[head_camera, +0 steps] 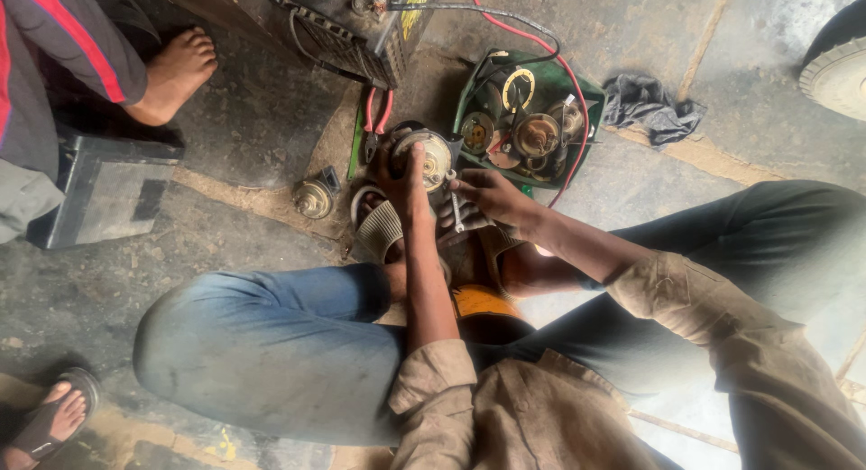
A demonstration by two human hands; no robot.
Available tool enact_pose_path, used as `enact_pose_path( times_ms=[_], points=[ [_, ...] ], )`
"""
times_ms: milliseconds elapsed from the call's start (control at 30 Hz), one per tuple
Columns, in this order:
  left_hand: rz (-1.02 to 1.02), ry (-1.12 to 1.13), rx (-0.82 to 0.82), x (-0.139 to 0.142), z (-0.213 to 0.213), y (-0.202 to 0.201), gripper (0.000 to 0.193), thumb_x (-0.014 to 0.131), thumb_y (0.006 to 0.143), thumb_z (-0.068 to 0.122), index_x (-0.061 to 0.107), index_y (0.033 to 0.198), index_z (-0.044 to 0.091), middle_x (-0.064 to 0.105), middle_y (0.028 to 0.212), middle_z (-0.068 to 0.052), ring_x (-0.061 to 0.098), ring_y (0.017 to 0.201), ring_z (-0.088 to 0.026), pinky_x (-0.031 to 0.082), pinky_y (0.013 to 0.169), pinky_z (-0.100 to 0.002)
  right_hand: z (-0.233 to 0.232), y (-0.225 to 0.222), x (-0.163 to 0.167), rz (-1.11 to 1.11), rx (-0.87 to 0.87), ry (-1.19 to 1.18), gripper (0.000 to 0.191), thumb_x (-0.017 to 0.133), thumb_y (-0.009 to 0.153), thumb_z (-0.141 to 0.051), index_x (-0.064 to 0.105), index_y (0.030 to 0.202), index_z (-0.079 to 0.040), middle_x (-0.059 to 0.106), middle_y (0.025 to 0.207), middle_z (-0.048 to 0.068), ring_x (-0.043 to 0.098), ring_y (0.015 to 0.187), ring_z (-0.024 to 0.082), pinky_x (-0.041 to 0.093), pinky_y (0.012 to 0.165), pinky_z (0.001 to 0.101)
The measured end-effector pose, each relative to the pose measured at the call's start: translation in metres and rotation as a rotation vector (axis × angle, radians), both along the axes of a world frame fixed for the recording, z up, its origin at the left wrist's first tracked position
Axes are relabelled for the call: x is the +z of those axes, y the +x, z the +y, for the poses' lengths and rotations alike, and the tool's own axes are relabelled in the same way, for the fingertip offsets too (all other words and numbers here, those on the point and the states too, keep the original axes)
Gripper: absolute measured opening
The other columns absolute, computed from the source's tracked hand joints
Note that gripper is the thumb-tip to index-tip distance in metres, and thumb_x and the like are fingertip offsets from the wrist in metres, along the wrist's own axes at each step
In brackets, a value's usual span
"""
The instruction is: The person sits on the floor and uses a wrench to loosen and remove a bolt from a cylindrical mechanical component. They then separate the component into two parts and place the pieces into a green tray.
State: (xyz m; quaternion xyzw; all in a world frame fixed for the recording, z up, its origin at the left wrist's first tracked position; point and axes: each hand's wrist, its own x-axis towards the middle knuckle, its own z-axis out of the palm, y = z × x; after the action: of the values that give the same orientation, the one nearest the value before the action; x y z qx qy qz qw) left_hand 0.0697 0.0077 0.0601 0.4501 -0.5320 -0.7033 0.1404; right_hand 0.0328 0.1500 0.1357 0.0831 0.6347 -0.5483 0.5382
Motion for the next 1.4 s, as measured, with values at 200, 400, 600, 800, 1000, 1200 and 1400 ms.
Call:
enact_pose_path(
  times_ms=[200, 400, 600, 800, 1000, 1200, 1400],
  points=[
    [0.086, -0.018, 0.021, -0.008, 0.002, 0.000, 0.083, 0.079, 0.079, 0.041, 0.047, 0.151, 0.014, 0.039, 0.157, -0.018, 0.047, 0.142, -0.036, 0.053, 0.110, -0.046, -0.003, 0.006, -0.006, -0.048, -0.131, -0.041, 0.038, 0.058, 0.102, -0.032, 0.061, 0.126, -0.003, 0.074, 0.094, 0.010, 0.069, 0.078, 0.017, 0.059, 0.071, 0.0310],
    [-0.004, 0.031, 0.027, -0.012, -0.002, 0.002, 0.081, 0.078, 0.077, 0.039, 0.047, 0.148, 0.017, 0.034, 0.155, -0.016, 0.049, 0.137, -0.034, 0.059, 0.102, -0.047, 0.006, -0.011, -0.008, 0.674, 0.373, 0.299, 0.030, 0.057, 0.103, -0.029, 0.062, 0.127, -0.012, 0.074, 0.095, 0.011, 0.072, 0.073, 0.021, 0.062, 0.069, 0.0344],
    [0.017, -0.084, 0.033, -0.024, -0.004, 0.003, 0.078, 0.080, 0.083, 0.041, 0.052, 0.150, 0.012, 0.036, 0.159, -0.019, 0.047, 0.140, -0.034, 0.055, 0.104, -0.040, 0.021, -0.050, -0.011, 1.255, 0.397, 0.082, 0.017, 0.059, 0.100, -0.015, 0.070, 0.111, -0.009, 0.077, 0.097, 0.010, 0.073, 0.075, 0.019, 0.062, 0.065, 0.0337],
    [0.050, -0.019, 0.144, -0.039, -0.005, 0.002, 0.081, 0.084, 0.079, 0.036, 0.047, 0.146, 0.010, 0.050, 0.149, -0.018, 0.058, 0.130, -0.033, 0.058, 0.102, -0.041, 0.018, -0.032, -0.017, 0.549, 0.409, 0.007, 0.018, 0.055, 0.103, -0.016, 0.068, 0.103, -0.003, 0.079, 0.091, 0.008, 0.074, 0.070, 0.015, 0.061, 0.060, 0.0299],
    [0.169, 0.051, 0.121, -0.035, -0.003, 0.002, 0.070, 0.083, 0.079, 0.029, 0.056, 0.141, 0.008, 0.052, 0.144, -0.016, 0.061, 0.124, -0.030, 0.062, 0.096, -0.042, 0.010, -0.017, -0.030, 0.564, 0.347, -0.077, 0.019, 0.054, 0.105, -0.016, 0.068, 0.101, -0.003, 0.077, 0.089, 0.006, 0.076, 0.072, 0.014, 0.063, 0.060, 0.0290],
    [0.367, -0.082, -0.055, -0.032, -0.003, 0.004, 0.048, 0.083, 0.094, 0.026, 0.068, 0.130, -0.001, 0.065, 0.137, -0.027, 0.065, 0.127, -0.036, 0.062, 0.105, -0.044, 0.015, -0.031, -0.013, 1.696, 0.492, 0.507, 0.040, 0.056, 0.068, -0.027, 0.068, 0.102, -0.010, 0.076, 0.090, 0.005, 0.075, 0.078, 0.016, 0.063, 0.072, 0.0358],
    [0.043, 0.051, 0.048, -0.029, -0.001, 0.000, 0.070, 0.082, 0.079, 0.029, 0.055, 0.141, 0.014, 0.054, 0.143, -0.015, 0.061, 0.125, -0.031, 0.062, 0.095, -0.042, 0.018, -0.044, -0.012, 0.977, 0.407, 0.225, 0.018, 0.055, 0.104, -0.018, 0.069, 0.107, -0.009, 0.077, 0.088, 0.007, 0.075, 0.077, 0.018, 0.061, 0.074, 0.0356]
  ],
)
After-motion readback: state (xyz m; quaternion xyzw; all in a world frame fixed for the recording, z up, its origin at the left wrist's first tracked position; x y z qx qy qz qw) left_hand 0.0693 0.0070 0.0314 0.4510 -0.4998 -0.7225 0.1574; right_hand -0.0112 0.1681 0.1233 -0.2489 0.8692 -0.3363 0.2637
